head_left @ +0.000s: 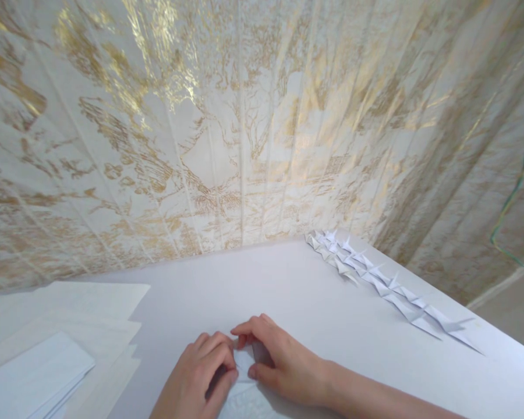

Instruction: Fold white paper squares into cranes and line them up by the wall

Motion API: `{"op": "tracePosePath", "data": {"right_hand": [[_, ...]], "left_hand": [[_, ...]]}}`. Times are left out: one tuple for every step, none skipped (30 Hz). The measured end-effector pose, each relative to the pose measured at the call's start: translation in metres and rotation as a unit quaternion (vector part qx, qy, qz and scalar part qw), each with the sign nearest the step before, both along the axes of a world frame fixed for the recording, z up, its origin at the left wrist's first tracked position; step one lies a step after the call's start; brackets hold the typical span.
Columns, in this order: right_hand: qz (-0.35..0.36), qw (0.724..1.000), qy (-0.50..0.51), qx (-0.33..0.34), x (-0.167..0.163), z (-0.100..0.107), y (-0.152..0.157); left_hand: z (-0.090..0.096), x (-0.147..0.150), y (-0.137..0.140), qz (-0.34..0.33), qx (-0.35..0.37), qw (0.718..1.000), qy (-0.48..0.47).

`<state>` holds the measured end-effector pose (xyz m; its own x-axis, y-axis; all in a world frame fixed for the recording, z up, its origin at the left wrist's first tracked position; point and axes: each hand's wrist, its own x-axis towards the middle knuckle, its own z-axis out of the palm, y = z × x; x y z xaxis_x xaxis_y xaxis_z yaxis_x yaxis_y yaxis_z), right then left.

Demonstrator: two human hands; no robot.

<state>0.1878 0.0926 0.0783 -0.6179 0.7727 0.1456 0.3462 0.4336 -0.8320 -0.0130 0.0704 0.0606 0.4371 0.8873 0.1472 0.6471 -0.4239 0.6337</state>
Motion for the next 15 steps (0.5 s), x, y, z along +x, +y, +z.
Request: {"op": "tracePosePath", "data": {"right_hand": [[-0.016,1.000,0.018,-0.013,0.001,-0.004,-0.003],[-0.028,0.999,0.031,-0.025,0.001,-0.007,-0.005],[-0.033,0.998,0.037,-0.029,0.000,-0.009,-0.007],[-0.035,0.998,0.038,-0.027,-0.001,-0.011,-0.008],[-0.033,0.999,0.033,-0.018,-0.002,-0.011,-0.009],[-0.031,0.999,0.026,-0.005,-0.004,-0.011,-0.009],[-0.029,0.999,0.015,0.009,-0.006,-0.010,-0.009],[-0.029,0.999,0.002,0.019,-0.007,-0.008,-0.009],[-0.031,0.999,-0.014,0.026,-0.008,-0.006,-0.009],[-0.031,0.999,-0.032,0.031,-0.009,-0.004,-0.009],[-0.030,0.998,-0.049,0.034,-0.010,-0.002,-0.010],[-0.029,0.997,-0.065,0.038,-0.010,0.000,-0.011],[-0.027,0.996,-0.078,0.040,-0.010,0.002,-0.012],[-0.025,0.995,-0.087,0.043,-0.010,0.003,-0.012],[-0.025,0.995,-0.092,0.044,-0.010,0.004,-0.013]], "left_hand": [[0.000,0.000,0.001,0.000,-0.003,1.000,0.003],[0.001,0.001,0.002,-0.001,-0.004,1.000,0.007],[0.001,0.001,0.003,-0.001,-0.006,1.000,0.011],[0.002,0.002,0.004,-0.001,-0.007,1.000,0.015],[0.002,0.002,0.004,-0.001,-0.007,1.000,0.019],[0.003,0.002,0.005,-0.001,-0.007,1.000,0.023],[0.003,0.002,0.005,0.001,-0.006,1.000,0.025],[0.003,0.003,0.004,0.002,-0.004,1.000,0.026],[0.003,0.003,0.004,0.004,-0.003,1.000,0.024],[0.003,0.003,0.004,0.006,-0.002,1.000,0.021],[0.003,0.003,0.003,0.008,-0.002,1.000,0.018],[0.003,0.003,0.003,0.010,-0.003,1.000,0.015],[0.002,0.003,0.002,0.011,-0.004,1.000,0.012],[0.002,0.003,0.002,0.013,-0.005,1.000,0.011],[0.001,0.004,0.002,0.015,-0.005,1.000,0.011]]}}
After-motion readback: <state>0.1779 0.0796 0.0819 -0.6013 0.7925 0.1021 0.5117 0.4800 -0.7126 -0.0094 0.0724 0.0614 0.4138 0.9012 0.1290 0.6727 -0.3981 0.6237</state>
